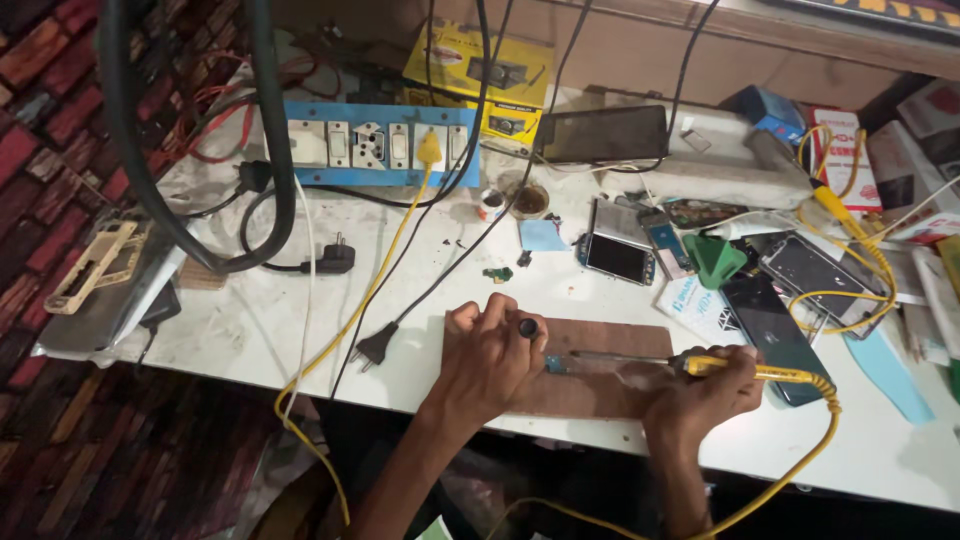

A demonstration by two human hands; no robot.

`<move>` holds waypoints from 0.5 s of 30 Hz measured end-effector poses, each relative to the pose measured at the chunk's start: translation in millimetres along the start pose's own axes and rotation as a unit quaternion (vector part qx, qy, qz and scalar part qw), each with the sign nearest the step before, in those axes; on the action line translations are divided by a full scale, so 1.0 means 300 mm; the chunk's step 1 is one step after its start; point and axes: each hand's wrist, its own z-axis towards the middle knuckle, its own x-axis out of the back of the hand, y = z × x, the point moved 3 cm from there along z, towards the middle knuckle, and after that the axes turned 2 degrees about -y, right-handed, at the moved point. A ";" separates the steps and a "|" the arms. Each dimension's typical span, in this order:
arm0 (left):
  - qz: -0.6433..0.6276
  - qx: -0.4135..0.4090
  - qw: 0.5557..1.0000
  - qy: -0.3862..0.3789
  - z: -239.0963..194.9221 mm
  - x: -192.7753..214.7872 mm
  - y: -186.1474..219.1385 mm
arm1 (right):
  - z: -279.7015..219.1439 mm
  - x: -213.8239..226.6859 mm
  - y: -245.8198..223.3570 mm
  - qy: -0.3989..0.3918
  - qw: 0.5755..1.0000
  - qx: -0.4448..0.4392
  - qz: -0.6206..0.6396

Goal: The person uses a soldering iron to apply heat to small electronic components on a wooden board. They repeatedly dip the soldering iron tip into a small container, likely to clean or flux the tip, while handling the components with their other hand.

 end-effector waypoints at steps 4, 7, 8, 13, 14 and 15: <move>-0.006 -0.001 1.000 -0.019 -0.015 -0.017 -0.009 | -0.004 -0.019 -0.021 0.034 0.999 -0.021 -0.010; 0.001 0.011 0.999 -0.041 -0.025 -0.029 -0.012 | -0.034 -0.044 -0.056 -0.010 0.999 0.033 -0.032; 0.000 0.016 0.999 -0.048 -0.025 -0.034 -0.014 | -0.045 -0.051 -0.065 -0.027 0.997 0.056 -0.040; 0.017 0.018 0.999 -0.028 -0.026 -0.037 -0.018 | -0.041 -0.054 -0.055 -0.029 0.998 -0.009 -0.048; 0.021 0.013 0.999 -0.030 -0.025 -0.038 -0.021 | -0.039 -0.053 -0.052 -0.034 0.998 -0.007 -0.055; 0.020 0.017 0.999 -0.035 -0.026 -0.040 -0.023 | -0.038 -0.050 -0.048 -0.032 0.999 -0.006 -0.043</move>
